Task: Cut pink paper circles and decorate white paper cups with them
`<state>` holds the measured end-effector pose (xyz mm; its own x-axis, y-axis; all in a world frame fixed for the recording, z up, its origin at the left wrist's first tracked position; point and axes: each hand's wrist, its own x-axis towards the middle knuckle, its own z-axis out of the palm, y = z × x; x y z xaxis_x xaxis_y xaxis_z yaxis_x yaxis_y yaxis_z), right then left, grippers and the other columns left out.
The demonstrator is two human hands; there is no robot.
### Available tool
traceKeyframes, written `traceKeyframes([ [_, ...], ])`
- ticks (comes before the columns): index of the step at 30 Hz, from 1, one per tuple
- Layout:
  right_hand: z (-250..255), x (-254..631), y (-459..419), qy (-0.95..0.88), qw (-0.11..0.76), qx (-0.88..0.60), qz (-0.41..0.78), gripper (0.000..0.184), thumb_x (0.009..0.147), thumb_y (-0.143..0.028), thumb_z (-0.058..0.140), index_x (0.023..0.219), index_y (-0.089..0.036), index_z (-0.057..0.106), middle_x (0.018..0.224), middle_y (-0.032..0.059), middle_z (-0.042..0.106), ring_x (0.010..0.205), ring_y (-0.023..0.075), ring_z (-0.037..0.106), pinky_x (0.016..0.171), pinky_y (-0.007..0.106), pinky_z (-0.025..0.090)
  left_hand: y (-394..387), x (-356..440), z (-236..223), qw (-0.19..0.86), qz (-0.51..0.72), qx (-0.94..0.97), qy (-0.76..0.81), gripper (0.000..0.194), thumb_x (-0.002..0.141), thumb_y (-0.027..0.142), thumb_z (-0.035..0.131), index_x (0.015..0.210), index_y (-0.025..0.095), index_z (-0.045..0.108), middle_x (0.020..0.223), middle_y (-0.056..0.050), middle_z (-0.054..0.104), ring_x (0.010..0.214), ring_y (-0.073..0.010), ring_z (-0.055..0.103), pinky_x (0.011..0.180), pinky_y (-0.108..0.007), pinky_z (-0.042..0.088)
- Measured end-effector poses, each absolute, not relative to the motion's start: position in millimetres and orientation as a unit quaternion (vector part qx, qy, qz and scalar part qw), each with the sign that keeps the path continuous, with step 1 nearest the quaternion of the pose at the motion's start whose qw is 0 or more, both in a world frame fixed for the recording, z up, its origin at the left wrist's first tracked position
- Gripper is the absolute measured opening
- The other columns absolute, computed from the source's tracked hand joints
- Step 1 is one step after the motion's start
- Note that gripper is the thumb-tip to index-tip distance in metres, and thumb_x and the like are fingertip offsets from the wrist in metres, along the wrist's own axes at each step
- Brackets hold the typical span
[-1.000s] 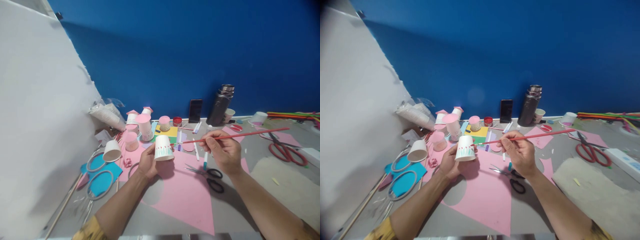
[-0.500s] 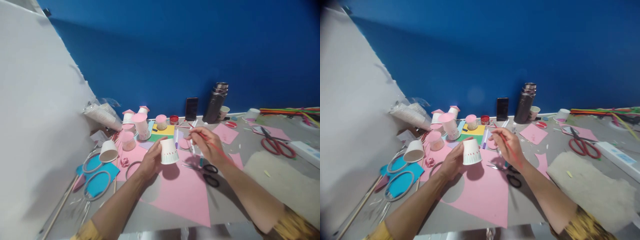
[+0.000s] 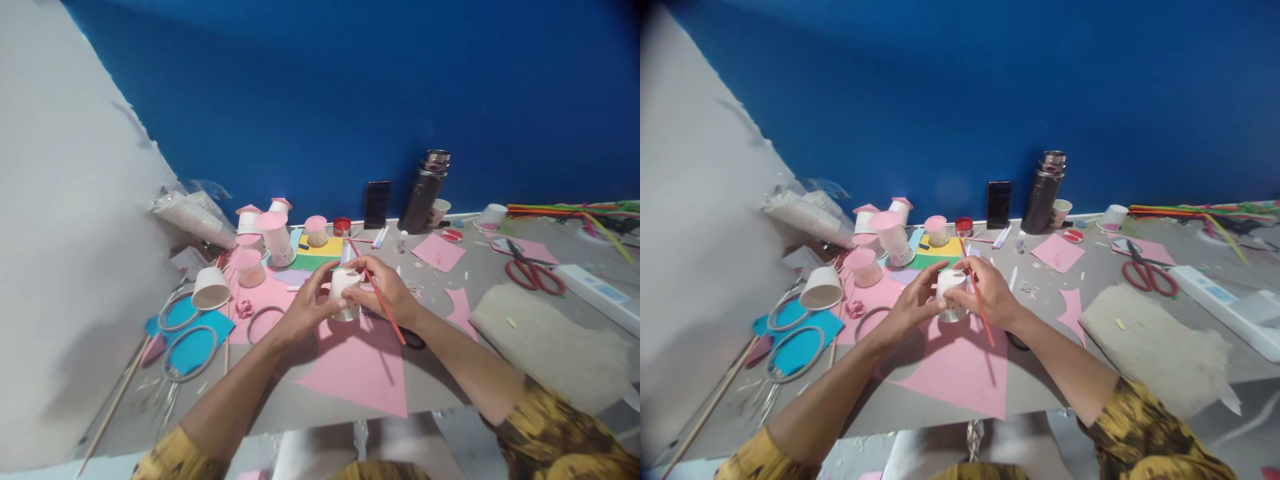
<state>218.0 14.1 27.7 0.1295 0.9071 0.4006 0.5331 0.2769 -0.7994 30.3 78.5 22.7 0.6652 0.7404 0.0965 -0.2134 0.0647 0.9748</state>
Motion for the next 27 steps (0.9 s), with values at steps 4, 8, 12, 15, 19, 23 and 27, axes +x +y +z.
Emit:
traceKeyframes([
  [4, 23, 213, 15, -0.641, 0.493, -0.563, 0.171, 0.033, 0.077, -0.034, 0.079, 0.107, -0.023, 0.067, 0.106, 0.0064, 0.069, 0.093, 0.0227, 0.062, 0.085, 0.038, 0.05, 77, 33, 25, 0.579, 0.405, 0.647, 0.287, 0.068, 0.058, 0.01, 0.092, 0.122, 0.023, 0.074, 0.132, -0.009, 0.065, 0.128, -0.0315, 0.05, 0.101, -0.03, 0.039],
  [8, 27, 217, 14, -0.62, 0.537, -0.528, 0.221, 0.027, 0.092, -0.035, 0.065, 0.115, -0.021, 0.068, 0.107, 0.0059, 0.071, 0.082, 0.0171, 0.064, 0.076, 0.031, 0.052, 83, 31, 21, 0.526, 0.402, 0.684, 0.306, 0.068, 0.065, 0.013, 0.087, 0.128, 0.026, 0.069, 0.132, -0.006, 0.065, 0.119, -0.0274, 0.056, 0.098, -0.03, 0.04],
  [12, 34, 229, 12, -0.588, 0.606, -0.504, 0.183, 0.029, 0.102, -0.041, 0.053, 0.116, -0.022, 0.071, 0.098, 0.0051, 0.075, 0.08, 0.0164, 0.065, 0.073, 0.029, 0.052, 95, 24, 21, 0.593, 0.386, 0.637, 0.305, 0.061, 0.075, 0.011, 0.074, 0.133, 0.026, 0.064, 0.129, -0.005, 0.066, 0.111, -0.0245, 0.06, 0.09, -0.028, 0.045],
  [15, 37, 241, 13, -0.586, 0.619, -0.501, 0.15, 0.038, 0.104, -0.05, 0.049, 0.116, -0.023, 0.074, 0.082, 0.0031, 0.071, 0.075, 0.0166, 0.064, 0.067, 0.029, 0.051, 102, 20, 22, 0.634, 0.361, 0.607, 0.316, 0.056, 0.067, 0.003, 0.07, 0.12, 0.021, 0.072, 0.119, -0.007, 0.068, 0.105, -0.0247, 0.059, 0.085, -0.027, 0.046],
  [19, 35, 254, 13, -0.549, 0.631, -0.536, 0.118, 0.045, 0.101, -0.056, 0.052, 0.096, -0.021, 0.08, 0.076, 0.0037, 0.066, 0.07, 0.0158, 0.063, 0.059, 0.027, 0.048, 105, 18, 23, 0.592, 0.345, 0.659, 0.31, 0.05, 0.063, 0.002, 0.071, 0.107, 0.024, 0.078, 0.117, -0.008, 0.066, 0.113, -0.0289, 0.052, 0.089, -0.03, 0.045],
  [23, 31, 261, 8, -0.499, 0.64, -0.558, 0.173, 0.041, 0.098, -0.053, 0.059, 0.092, -0.018, 0.079, 0.073, 0.004, 0.07, 0.059, 0.013, 0.059, 0.051, 0.024, 0.044, 104, 18, 21, 0.481, 0.314, 0.75, 0.328, 0.046, 0.069, 0.018, 0.079, 0.115, 0.027, 0.077, 0.116, -0.01, 0.06, 0.114, -0.0309, 0.052, 0.096, -0.039, 0.045],
  [27, 29, 259, 3, -0.482, 0.648, -0.563, 0.177, 0.029, 0.094, -0.043, 0.066, 0.084, -0.018, 0.074, 0.067, 0.0017, 0.068, 0.056, 0.0119, 0.056, 0.05, 0.023, 0.044, 112, 17, 19, 0.462, 0.324, 0.746, 0.354, 0.046, 0.072, 0.03, 0.08, 0.117, 0.024, 0.074, 0.119, -0.009, 0.063, 0.107, -0.0281, 0.058, 0.09, -0.039, 0.047],
])
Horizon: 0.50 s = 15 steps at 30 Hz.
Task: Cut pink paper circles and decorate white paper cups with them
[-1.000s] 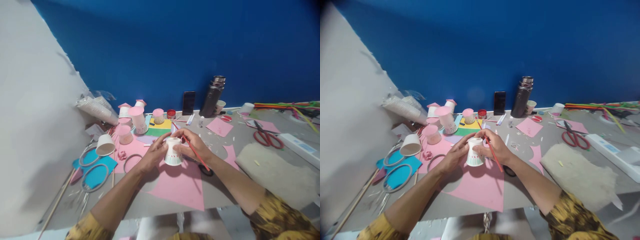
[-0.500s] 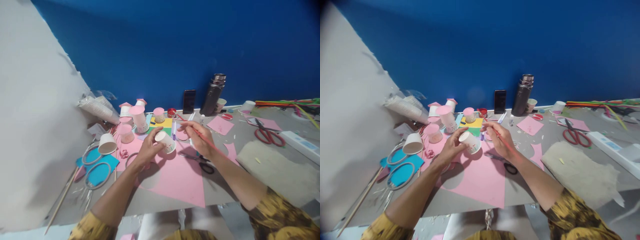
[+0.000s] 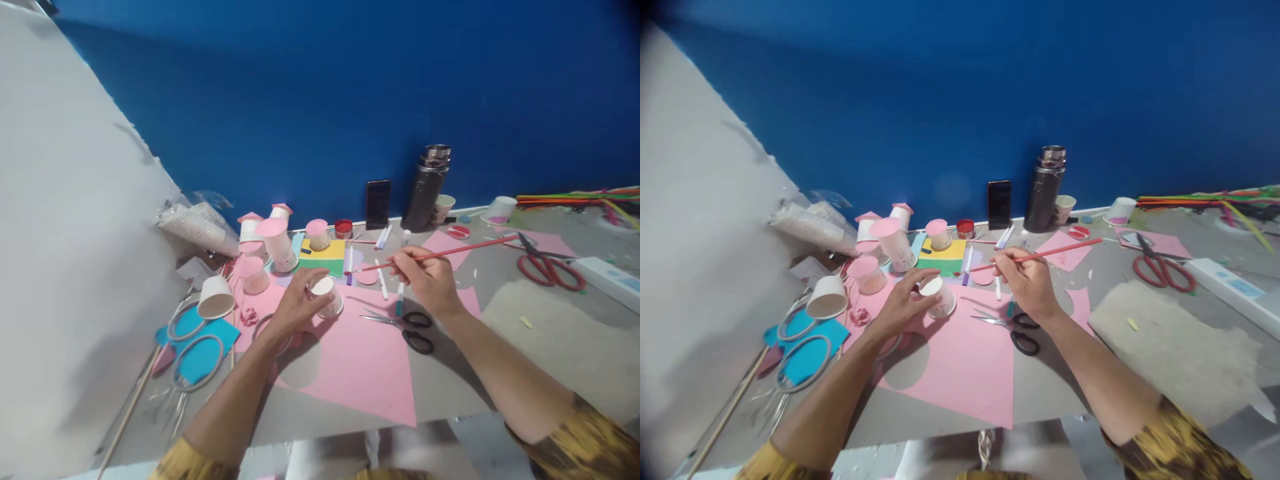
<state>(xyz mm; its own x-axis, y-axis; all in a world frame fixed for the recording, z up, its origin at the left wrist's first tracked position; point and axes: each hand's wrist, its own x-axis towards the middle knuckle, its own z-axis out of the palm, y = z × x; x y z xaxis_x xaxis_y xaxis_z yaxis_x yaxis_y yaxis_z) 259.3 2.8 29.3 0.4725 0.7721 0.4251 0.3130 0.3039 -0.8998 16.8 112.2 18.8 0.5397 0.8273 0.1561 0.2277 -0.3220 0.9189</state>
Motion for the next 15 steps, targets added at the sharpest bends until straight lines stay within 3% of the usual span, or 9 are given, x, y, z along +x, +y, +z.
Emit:
traceKeyframes([
  [3, 30, 254, 0, -0.488, 0.647, -0.556, 0.186, 0.019, 0.093, -0.037, 0.067, 0.087, -0.02, 0.07, 0.068, 0.0005, 0.069, 0.056, 0.0123, 0.058, 0.053, 0.022, 0.047, 122, 13, 16, 0.562, 0.386, 0.646, 0.344, 0.054, 0.074, 0.038, 0.081, 0.124, 0.021, 0.068, 0.122, -0.009, 0.067, 0.106, -0.0263, 0.062, 0.086, -0.036, 0.049],
  [6, 29, 249, -4, -0.523, 0.639, -0.535, 0.179, 0.016, 0.093, -0.035, 0.068, 0.088, -0.02, 0.071, 0.072, 0.0022, 0.072, 0.06, 0.0134, 0.062, 0.056, 0.023, 0.051, 129, 10, 14, 0.629, 0.408, 0.569, 0.338, 0.056, 0.071, 0.043, 0.085, 0.118, 0.017, 0.069, 0.113, -0.01, 0.071, 0.095, -0.0244, 0.065, 0.076, -0.033, 0.05],
  [15, 30, 247, -11, -0.562, 0.66, -0.473, 0.157, 0.015, 0.096, -0.031, 0.068, 0.087, -0.021, 0.073, 0.073, 0.0024, 0.071, 0.057, 0.012, 0.062, 0.052, 0.022, 0.054, 129, 11, 7, 0.67, 0.401, 0.544, 0.305, 0.044, 0.076, 0.044, 0.084, 0.109, 0.017, 0.074, 0.1, -0.008, 0.074, 0.084, -0.0198, 0.066, 0.071, -0.029, 0.049],
])
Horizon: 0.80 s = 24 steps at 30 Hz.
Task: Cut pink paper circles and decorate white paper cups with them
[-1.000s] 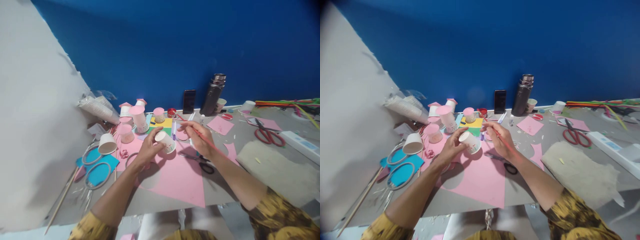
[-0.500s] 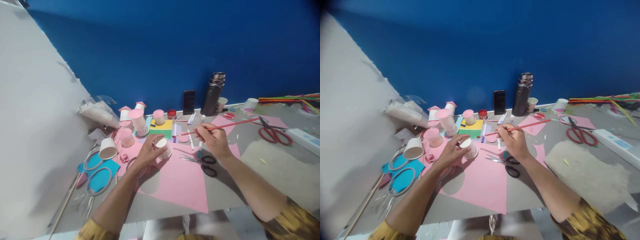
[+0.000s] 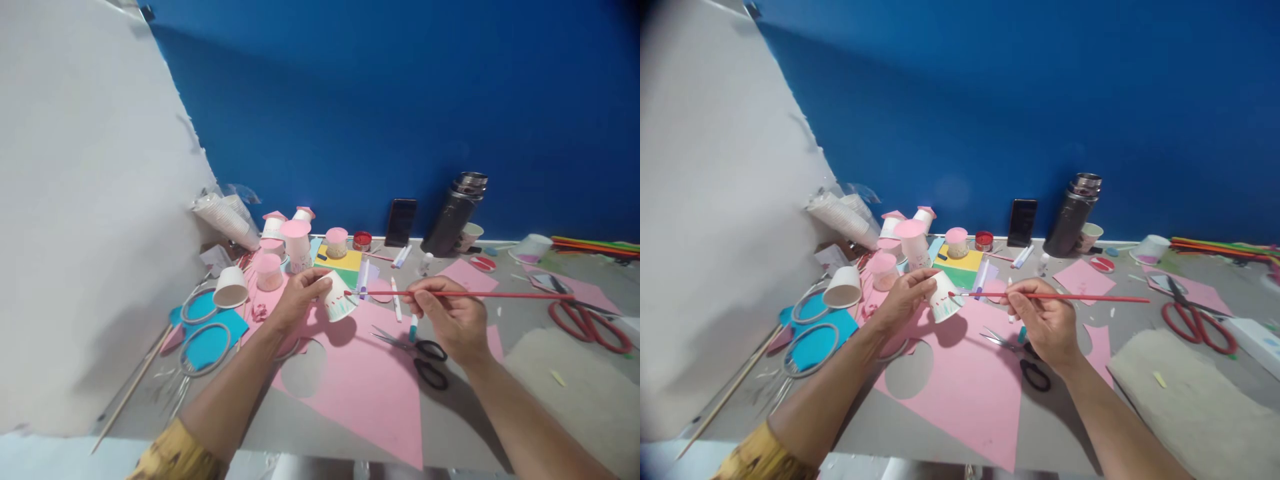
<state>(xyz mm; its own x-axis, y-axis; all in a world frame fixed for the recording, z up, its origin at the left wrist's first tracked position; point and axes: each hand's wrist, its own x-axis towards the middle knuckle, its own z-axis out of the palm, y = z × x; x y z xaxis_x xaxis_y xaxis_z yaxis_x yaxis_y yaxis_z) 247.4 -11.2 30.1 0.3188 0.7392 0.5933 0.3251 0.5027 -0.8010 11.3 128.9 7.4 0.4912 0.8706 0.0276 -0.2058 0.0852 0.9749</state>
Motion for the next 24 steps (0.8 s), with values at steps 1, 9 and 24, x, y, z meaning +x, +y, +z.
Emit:
traceKeyframes([
  [1, 30.2, 247.6, -11.2, -0.561, 0.662, -0.473, 0.154, 0.015, 0.096, -0.031, 0.068, 0.087, -0.021, 0.073, 0.073, 0.0022, 0.071, 0.057, 0.0117, 0.062, 0.052, 0.022, 0.054, 128.5, 11.5, 7.4, 0.674, 0.398, 0.543, 0.304, 0.045, 0.076, 0.044, 0.085, 0.109, 0.017, 0.074, 0.1, -0.008, 0.074, 0.085, -0.0199, 0.066, 0.072, -0.03, 0.049],
  [9, 31.9, 247.1, -10.5, -0.567, 0.655, -0.474, 0.157, 0.016, 0.097, -0.03, 0.067, 0.086, -0.02, 0.073, 0.072, 0.002, 0.07, 0.057, 0.0117, 0.062, 0.052, 0.021, 0.054, 125.5, 12.9, 9.9, 0.694, 0.405, 0.514, 0.298, 0.046, 0.071, 0.041, 0.088, 0.109, 0.016, 0.076, 0.101, -0.009, 0.075, 0.088, -0.0201, 0.067, 0.077, -0.03, 0.049],
  [24, 31.6, 250.5, -9.2, -0.546, 0.66, -0.486, 0.173, 0.018, 0.097, -0.035, 0.068, 0.087, -0.02, 0.072, 0.072, 0.0024, 0.072, 0.058, 0.0123, 0.062, 0.052, 0.022, 0.053, 126.1, 13.6, 13.5, 0.74, 0.402, 0.475, 0.253, 0.05, 0.067, 0.03, 0.089, 0.112, 0.012, 0.076, 0.108, -0.014, 0.075, 0.098, -0.025, 0.068, 0.09, -0.037, 0.048],
])
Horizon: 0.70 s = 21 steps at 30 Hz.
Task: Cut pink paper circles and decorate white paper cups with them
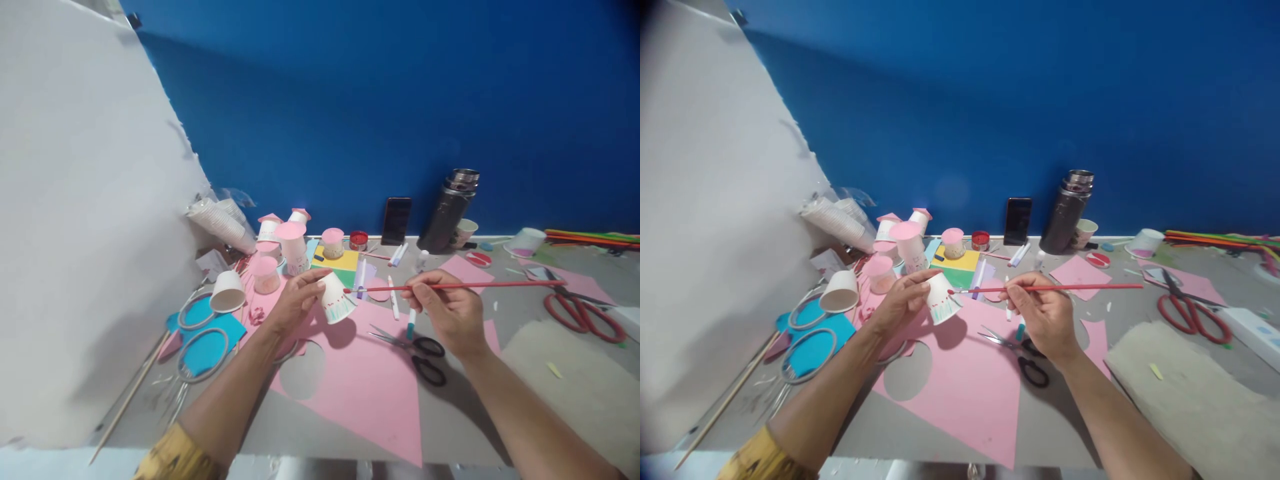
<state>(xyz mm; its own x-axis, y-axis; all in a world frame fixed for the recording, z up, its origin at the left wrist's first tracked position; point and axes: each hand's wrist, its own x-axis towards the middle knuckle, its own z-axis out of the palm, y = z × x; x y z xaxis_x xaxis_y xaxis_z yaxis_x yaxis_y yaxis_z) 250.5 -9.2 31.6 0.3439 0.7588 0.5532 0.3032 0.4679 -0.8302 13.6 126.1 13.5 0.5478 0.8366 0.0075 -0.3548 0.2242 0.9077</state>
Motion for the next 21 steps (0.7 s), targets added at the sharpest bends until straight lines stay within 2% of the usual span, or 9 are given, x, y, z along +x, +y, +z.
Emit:
traceKeyframes([
  [7, 31.2, 251.6, -9.5, -0.541, 0.659, -0.489, 0.182, 0.019, 0.096, -0.037, 0.069, 0.087, -0.02, 0.072, 0.071, 0.0031, 0.072, 0.058, 0.0136, 0.062, 0.052, 0.024, 0.053, 127.1, 11.9, 13.8, 0.745, 0.399, 0.472, 0.249, 0.047, 0.068, 0.026, 0.085, 0.112, 0.012, 0.075, 0.099, -0.01, 0.075, 0.087, -0.0216, 0.068, 0.082, -0.034, 0.049],
  [13, 32.6, 254.4, -10.4, -0.535, 0.676, -0.475, 0.174, 0.018, 0.097, -0.035, 0.067, 0.088, -0.02, 0.071, 0.072, 0.0027, 0.07, 0.059, 0.0133, 0.06, 0.053, 0.025, 0.051, 127.9, 11.7, 12.4, 0.743, 0.402, 0.476, 0.246, 0.049, 0.067, 0.026, 0.082, 0.113, 0.012, 0.075, 0.101, -0.013, 0.075, 0.093, -0.027, 0.069, 0.085, -0.038, 0.049],
  [21, 31.0, 251.8, -8.2, -0.529, 0.67, -0.483, 0.195, 0.02, 0.095, -0.038, 0.07, 0.087, -0.02, 0.071, 0.072, 0.0034, 0.073, 0.058, 0.0131, 0.061, 0.052, 0.024, 0.051, 127.1, 12.4, 15.6, 0.755, 0.406, 0.462, 0.228, 0.048, 0.061, 0.021, 0.079, 0.108, 0.012, 0.076, 0.106, -0.013, 0.075, 0.092, -0.0247, 0.067, 0.085, -0.036, 0.05],
])
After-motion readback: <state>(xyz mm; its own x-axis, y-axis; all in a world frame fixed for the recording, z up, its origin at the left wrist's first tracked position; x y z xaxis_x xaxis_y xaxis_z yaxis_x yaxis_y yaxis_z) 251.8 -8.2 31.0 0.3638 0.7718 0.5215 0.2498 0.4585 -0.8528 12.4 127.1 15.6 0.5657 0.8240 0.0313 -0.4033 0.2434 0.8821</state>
